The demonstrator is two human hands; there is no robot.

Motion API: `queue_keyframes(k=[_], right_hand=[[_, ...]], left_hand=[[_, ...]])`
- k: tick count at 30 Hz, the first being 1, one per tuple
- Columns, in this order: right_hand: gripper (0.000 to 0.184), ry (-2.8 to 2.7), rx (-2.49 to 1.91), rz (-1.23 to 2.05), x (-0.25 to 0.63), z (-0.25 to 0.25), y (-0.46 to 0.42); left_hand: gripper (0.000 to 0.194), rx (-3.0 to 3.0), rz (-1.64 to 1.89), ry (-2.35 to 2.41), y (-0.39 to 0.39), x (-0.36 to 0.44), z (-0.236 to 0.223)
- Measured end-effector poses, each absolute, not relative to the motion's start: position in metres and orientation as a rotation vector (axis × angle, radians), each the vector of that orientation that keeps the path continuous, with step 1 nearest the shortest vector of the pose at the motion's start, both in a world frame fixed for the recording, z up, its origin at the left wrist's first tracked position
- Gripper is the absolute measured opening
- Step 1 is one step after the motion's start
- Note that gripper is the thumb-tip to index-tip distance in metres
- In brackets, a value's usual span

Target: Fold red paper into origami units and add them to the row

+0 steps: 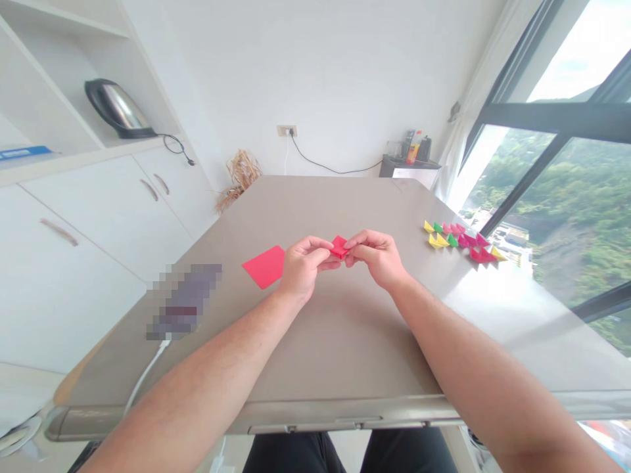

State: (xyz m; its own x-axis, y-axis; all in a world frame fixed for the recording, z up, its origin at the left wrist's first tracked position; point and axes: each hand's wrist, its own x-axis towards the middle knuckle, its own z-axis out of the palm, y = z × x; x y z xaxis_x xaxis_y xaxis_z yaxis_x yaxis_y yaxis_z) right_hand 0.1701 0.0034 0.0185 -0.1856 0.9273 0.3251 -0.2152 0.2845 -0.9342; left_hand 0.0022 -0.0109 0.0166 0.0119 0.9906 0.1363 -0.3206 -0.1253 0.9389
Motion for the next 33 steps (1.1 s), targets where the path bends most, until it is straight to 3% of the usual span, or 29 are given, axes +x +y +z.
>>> queue_keyframes(k=[4, 9, 12, 17, 33], right_hand=[[0.002, -1.446, -0.829, 1.118, 0.169, 0.02, 0.001], [0.027, -1.403, -0.866, 1.081, 0.164, 0.021, 0.001], [0.027, -1.42, -0.929, 1.096, 0.163, 0.023, 0.0], [0.019, -1.451, -0.977, 1.076, 0.165, 0.023, 0.001], [0.032, -1.433, -0.906, 1.186, 0.167, 0.017, 0.006]], left_hand=[[0.023, 1.155, 1.428, 0.95, -0.009, 0.002, 0.015], [0.03, 1.239, 1.495, 0.997, -0.009, 0.004, 0.013], [0.034, 1.308, 1.518, 1.024, -0.009, 0.005, 0.011], [0.031, 1.305, 1.515, 0.976, -0.009, 0.006, 0.009], [0.021, 1.247, 1.627, 0.998, -0.009, 0.007, 0.013]])
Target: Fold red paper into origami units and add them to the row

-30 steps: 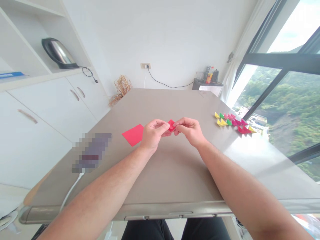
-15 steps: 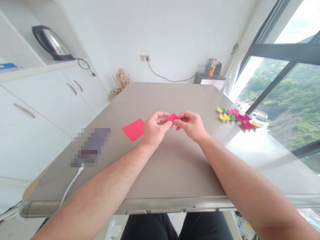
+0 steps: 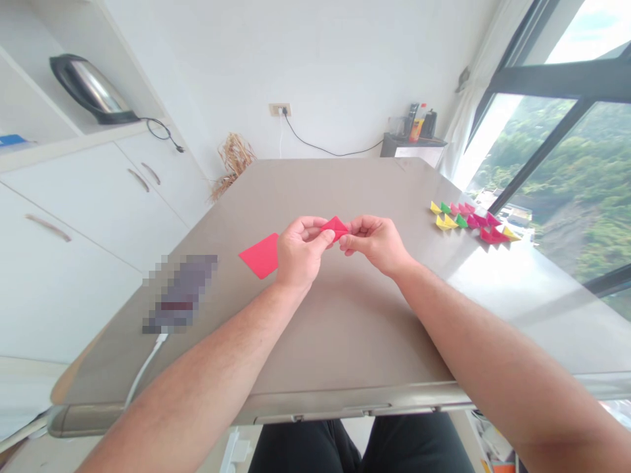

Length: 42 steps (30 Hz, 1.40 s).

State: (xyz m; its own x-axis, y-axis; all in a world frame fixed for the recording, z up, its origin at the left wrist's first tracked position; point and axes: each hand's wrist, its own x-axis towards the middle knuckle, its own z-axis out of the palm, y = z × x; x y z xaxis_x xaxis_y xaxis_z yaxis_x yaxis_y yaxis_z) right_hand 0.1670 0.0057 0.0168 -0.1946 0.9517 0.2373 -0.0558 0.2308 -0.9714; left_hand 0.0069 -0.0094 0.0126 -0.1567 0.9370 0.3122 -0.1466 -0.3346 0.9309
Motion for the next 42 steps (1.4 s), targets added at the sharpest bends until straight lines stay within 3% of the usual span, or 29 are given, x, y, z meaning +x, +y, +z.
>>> queue_keyframes(k=[8, 23, 31, 37, 42], right_hand=[[0.036, -1.454, -0.941, 1.147, 0.167, 0.02, 0.001], [0.012, -1.413, -0.996, 1.11, 0.158, 0.016, -0.003], [0.013, -1.473, -1.01, 1.074, 0.161, 0.011, 0.002], [0.023, -1.34, -1.171, 0.843, 0.155, 0.007, 0.006], [0.011, -1.365, -1.124, 0.971, 0.152, 0.011, 0.002]], left_hand=[[0.022, 1.266, 1.624, 1.003, -0.01, 0.007, 0.013], [0.029, 1.257, 1.526, 1.008, -0.009, 0.003, 0.012], [0.035, 1.267, 1.502, 0.992, -0.008, 0.005, 0.007], [0.021, 1.235, 1.559, 1.067, -0.003, 0.004, 0.004], [0.016, 1.428, 1.544, 1.068, -0.005, 0.003, 0.001]])
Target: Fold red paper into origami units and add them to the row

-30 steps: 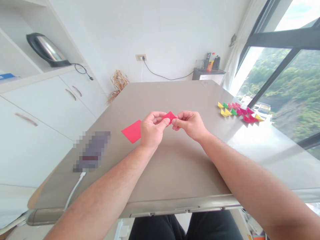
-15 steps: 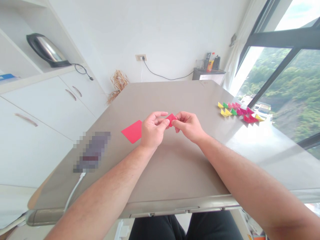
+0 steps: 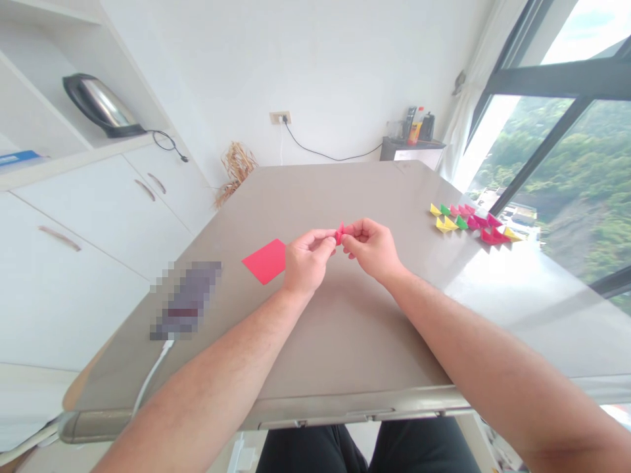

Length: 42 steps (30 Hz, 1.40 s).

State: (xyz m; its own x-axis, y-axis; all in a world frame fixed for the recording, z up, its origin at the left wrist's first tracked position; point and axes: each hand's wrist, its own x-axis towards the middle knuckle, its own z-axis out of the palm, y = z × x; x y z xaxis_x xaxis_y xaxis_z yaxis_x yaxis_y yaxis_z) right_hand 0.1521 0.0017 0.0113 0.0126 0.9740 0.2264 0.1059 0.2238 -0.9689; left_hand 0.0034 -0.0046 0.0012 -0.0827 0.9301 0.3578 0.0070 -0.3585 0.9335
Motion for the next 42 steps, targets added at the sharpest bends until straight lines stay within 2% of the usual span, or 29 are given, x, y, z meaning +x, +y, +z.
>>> queue_keyframes(k=[3, 6, 11, 15, 23, 29, 35, 42], right_hand=[[0.015, -1.362, -1.041, 1.075, 0.154, 0.017, -0.003], [0.021, -1.35, -1.072, 1.022, 0.155, 0.017, -0.005], [0.016, -1.299, -1.073, 1.068, 0.154, 0.012, -0.001], [0.016, -1.343, -1.045, 1.095, 0.156, 0.011, 0.002], [0.007, -1.469, -1.127, 0.955, 0.16, 0.011, 0.003], [0.009, -1.515, -0.954, 1.003, 0.161, 0.01, 0.004], [0.002, -1.536, -0.921, 1.005, 0.163, 0.01, 0.004], [0.011, -1.533, -0.808, 1.136, 0.166, 0.012, 0.005]], left_hand=[[0.014, 1.666, 1.552, 1.098, -0.007, 0.004, 0.0], [0.012, 1.817, 1.572, 1.095, -0.007, 0.005, -0.001], [0.025, 1.507, 1.571, 1.16, -0.001, 0.003, -0.003], [0.013, 1.386, 1.434, 1.087, 0.003, 0.001, -0.002], [0.016, 1.381, 1.348, 1.034, 0.0, 0.001, 0.005], [0.013, 1.24, 1.34, 1.016, -0.001, 0.001, 0.01], [0.012, 1.122, 1.311, 1.002, -0.002, 0.001, 0.01], [0.013, 1.084, 1.324, 0.982, -0.004, 0.001, 0.009]])
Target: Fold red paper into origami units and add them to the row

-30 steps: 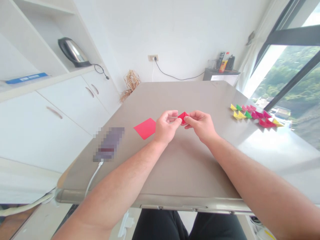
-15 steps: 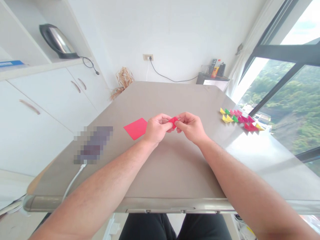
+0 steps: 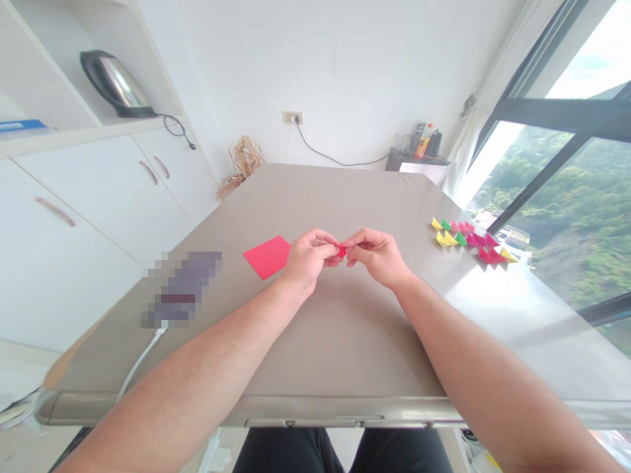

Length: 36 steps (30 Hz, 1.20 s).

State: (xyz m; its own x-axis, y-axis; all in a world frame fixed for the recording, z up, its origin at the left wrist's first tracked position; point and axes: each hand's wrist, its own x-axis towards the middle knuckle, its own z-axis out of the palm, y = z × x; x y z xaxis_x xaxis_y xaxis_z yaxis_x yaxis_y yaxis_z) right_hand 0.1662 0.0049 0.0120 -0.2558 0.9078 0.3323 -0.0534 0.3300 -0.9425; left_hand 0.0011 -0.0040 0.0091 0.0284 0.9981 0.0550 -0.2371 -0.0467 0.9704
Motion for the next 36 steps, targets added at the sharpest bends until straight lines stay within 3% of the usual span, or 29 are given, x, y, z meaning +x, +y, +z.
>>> queue_keyframes(k=[19, 28, 36], right_hand=[[0.004, -1.41, -0.889, 1.118, 0.1596, 0.0148, 0.0012], [0.012, -1.449, -0.892, 1.134, 0.1635, 0.0158, -0.0003], [0.019, -1.401, -1.012, 1.112, 0.1632, 0.0184, 0.0015]], left_hand=[[0.009, 1.128, 1.395, 0.976, -0.0045, 0.0036, 0.011], [0.017, 1.028, 1.291, 0.967, -0.0045, -0.0013, 0.015], [0.026, 1.305, 1.473, 1.068, -0.0024, -0.0017, 0.0093]])
